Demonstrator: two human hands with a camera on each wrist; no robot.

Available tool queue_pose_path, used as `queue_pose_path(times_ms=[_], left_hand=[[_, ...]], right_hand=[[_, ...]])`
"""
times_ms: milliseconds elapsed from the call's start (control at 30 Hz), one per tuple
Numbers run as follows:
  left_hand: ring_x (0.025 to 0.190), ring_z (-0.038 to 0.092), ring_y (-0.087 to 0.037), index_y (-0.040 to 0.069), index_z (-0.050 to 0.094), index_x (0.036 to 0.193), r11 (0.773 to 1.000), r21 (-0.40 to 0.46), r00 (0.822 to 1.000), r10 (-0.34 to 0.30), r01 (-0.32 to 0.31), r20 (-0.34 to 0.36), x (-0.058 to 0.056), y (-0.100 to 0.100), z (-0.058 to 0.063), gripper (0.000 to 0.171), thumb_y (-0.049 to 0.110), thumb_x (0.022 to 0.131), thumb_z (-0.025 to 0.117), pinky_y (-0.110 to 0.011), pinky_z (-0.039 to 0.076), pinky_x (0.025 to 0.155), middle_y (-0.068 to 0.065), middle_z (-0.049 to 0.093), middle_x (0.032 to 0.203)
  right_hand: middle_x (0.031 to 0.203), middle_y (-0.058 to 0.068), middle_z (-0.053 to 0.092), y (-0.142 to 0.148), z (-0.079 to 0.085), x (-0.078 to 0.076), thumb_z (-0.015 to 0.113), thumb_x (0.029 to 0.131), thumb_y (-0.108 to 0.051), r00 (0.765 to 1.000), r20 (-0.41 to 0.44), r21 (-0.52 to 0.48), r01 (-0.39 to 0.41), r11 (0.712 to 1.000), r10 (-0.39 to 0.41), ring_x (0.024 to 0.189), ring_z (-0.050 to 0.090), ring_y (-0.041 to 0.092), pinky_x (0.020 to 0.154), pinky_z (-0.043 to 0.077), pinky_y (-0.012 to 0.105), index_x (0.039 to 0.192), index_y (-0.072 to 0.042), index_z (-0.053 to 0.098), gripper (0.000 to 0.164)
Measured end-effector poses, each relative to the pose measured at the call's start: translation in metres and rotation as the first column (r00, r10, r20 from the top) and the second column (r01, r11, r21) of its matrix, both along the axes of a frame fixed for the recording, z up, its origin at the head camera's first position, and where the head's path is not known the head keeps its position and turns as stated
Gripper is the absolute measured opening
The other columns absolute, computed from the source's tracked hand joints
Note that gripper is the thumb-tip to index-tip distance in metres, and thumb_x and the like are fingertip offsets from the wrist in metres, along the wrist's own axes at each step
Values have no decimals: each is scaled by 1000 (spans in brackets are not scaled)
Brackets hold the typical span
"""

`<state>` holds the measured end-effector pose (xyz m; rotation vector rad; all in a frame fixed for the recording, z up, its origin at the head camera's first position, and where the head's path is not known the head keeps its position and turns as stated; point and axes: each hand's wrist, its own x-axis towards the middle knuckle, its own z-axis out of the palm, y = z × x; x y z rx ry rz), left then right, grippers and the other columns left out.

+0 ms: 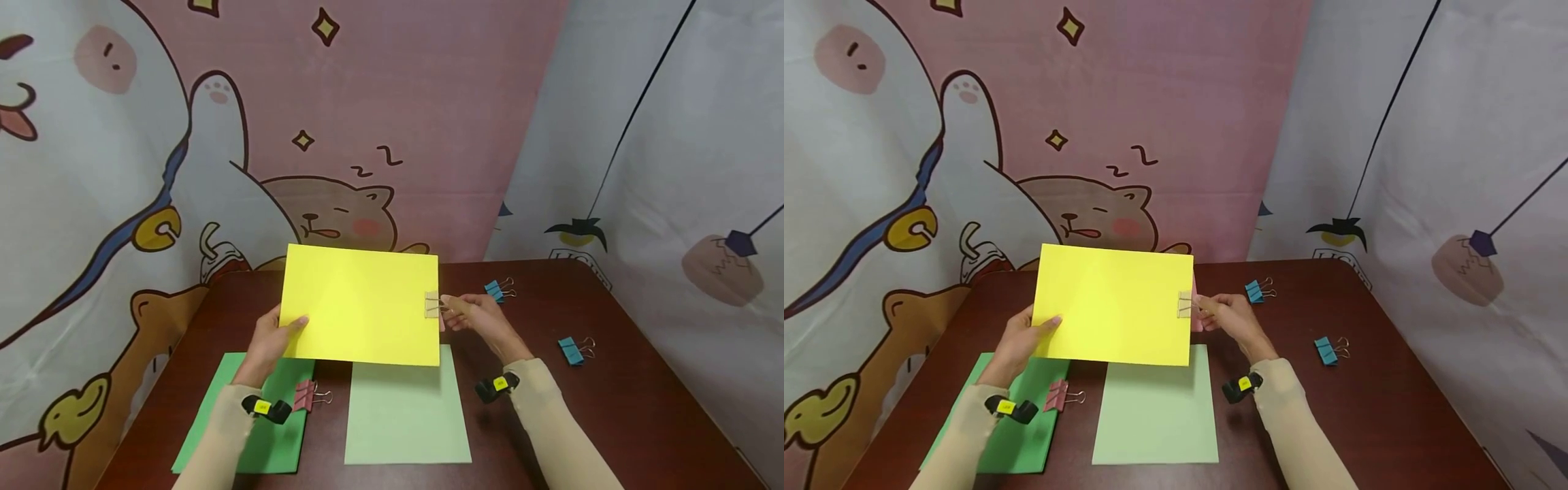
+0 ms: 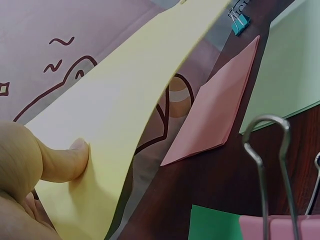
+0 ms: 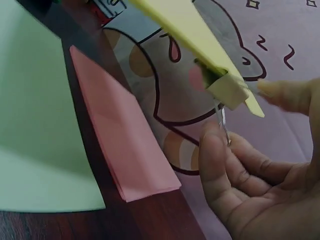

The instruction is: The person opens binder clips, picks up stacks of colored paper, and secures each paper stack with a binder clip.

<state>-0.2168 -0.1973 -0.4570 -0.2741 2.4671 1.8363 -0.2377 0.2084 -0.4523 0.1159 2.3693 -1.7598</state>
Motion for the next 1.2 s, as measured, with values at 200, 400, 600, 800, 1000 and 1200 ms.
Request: queue_pose_path(times_ms=[200, 400, 600, 800, 1000, 1200], left_hand=[[82, 69, -15, 5, 53, 144, 1000, 23, 1000, -7, 7, 17, -2, -5, -2, 51, 30, 102, 65, -31, 56, 72, -11, 70, 108], [82, 67, -17, 5, 48, 148, 999, 44, 998, -27, 24, 60, -8, -12, -1, 52, 32, 105, 58, -33, 56, 72, -9, 68, 107], [82, 64, -18, 0, 46, 149, 1000, 17, 996, -10, 8, 91, -12, -24, 4, 50, 27, 106, 51, -33, 55, 72, -10, 65, 106], [81, 63, -17, -2, 45, 147, 1000, -25, 997, 10, -8, 82, -20, -47, 1, 53, 31, 106, 52, -32, 55, 71, -8, 63, 103], [77, 62, -15, -3, 45, 147, 997, -68, 996, 28, -22, 84, -27, -71, -3, 55, 34, 106, 51, -31, 55, 70, -3, 60, 95], [79, 62, -15, -2, 42, 150, 992, -122, 990, 61, -46, 127, -33, -99, -5, 60, 39, 106, 51, -30, 55, 71, -3, 59, 97]], right_hand=[[102, 16, 74, -4, -2, -4, 73, 91, -55, 999, 16, -33, 35, 999, -34, 91, 72, 30, 86, 61, 39, 115, 1, 70, 62], [111, 15, 74, -6, 0, -7, 75, 89, -55, 1000, 20, -27, 25, 999, -24, 97, 72, 28, 96, 58, 46, 121, -1, 69, 63], [119, 17, 73, -16, 5, -14, 76, 87, -56, 999, 38, -22, -32, 999, 33, 109, 70, 35, 107, 50, 52, 128, -1, 66, 69], [119, 15, 72, -39, 7, -26, 77, 85, -57, 996, 57, -8, -73, 997, 74, 107, 72, 34, 107, 50, 54, 131, -2, 63, 72], [118, 14, 71, -70, 11, -42, 78, 85, -54, 993, 97, 5, -65, 998, 64, 104, 73, 29, 105, 52, 52, 127, -4, 66, 66], [122, 15, 69, -104, 12, -60, 80, 85, -50, 988, 140, -19, -57, 998, 59, 107, 72, 30, 105, 52, 50, 126, -2, 67, 65]])
